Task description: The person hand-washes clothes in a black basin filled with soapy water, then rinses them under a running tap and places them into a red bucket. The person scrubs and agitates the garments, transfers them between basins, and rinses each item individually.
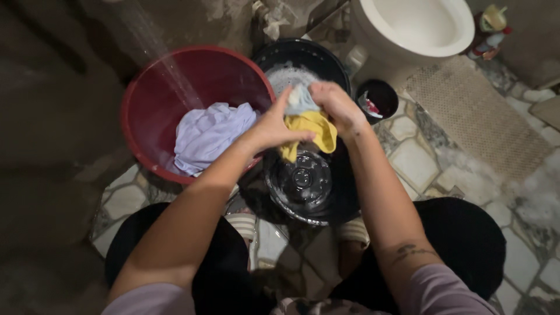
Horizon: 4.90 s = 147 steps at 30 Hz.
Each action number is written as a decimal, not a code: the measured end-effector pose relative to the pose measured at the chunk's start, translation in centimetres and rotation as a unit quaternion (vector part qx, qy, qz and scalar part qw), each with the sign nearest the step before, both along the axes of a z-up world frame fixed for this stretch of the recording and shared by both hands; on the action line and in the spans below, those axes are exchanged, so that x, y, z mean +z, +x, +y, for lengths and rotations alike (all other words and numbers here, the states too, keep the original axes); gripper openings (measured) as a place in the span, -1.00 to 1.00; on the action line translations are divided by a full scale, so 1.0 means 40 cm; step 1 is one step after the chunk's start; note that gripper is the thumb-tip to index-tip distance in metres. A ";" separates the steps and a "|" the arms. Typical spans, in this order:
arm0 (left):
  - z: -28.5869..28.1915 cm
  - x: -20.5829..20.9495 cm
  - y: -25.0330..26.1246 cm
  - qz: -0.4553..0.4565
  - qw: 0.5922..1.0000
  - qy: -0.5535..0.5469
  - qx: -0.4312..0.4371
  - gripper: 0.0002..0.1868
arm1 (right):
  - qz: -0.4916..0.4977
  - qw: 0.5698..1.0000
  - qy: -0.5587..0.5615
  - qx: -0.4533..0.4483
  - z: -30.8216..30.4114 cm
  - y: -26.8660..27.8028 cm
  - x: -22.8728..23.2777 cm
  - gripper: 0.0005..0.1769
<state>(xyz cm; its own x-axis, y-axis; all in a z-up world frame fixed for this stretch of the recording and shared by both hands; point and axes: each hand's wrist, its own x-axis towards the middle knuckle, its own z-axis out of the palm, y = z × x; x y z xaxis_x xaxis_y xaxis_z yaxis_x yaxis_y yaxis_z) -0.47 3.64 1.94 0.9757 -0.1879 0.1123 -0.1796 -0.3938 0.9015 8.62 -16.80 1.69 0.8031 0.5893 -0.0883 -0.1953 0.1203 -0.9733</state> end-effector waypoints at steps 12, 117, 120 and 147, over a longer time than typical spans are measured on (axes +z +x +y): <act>0.280 0.190 -0.085 -0.085 0.933 0.189 0.295 -0.16 | -0.127 0.992 0.014 0.022 0.215 -0.132 0.234 -0.65; 0.726 0.037 0.257 0.228 0.940 -0.057 0.249 -0.61 | -0.031 0.999 -0.001 0.040 0.698 0.088 0.062 -0.50; 0.726 0.065 0.239 0.147 0.934 0.176 0.274 -0.64 | 0.016 0.996 0.066 0.054 0.691 0.098 0.062 -0.64; 0.652 -0.299 0.437 0.107 0.792 -0.542 0.259 -0.69 | -0.292 0.935 -0.101 -0.175 0.839 0.104 0.015 -0.67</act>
<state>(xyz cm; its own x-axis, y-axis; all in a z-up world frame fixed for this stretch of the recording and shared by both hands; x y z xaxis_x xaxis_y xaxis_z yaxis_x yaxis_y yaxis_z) 17.01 29.70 -10.01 0.9090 0.3377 -0.2441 -0.0450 0.6619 0.7482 12.77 16.75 2.30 0.8891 0.3010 0.3449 0.3940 -0.1196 -0.9113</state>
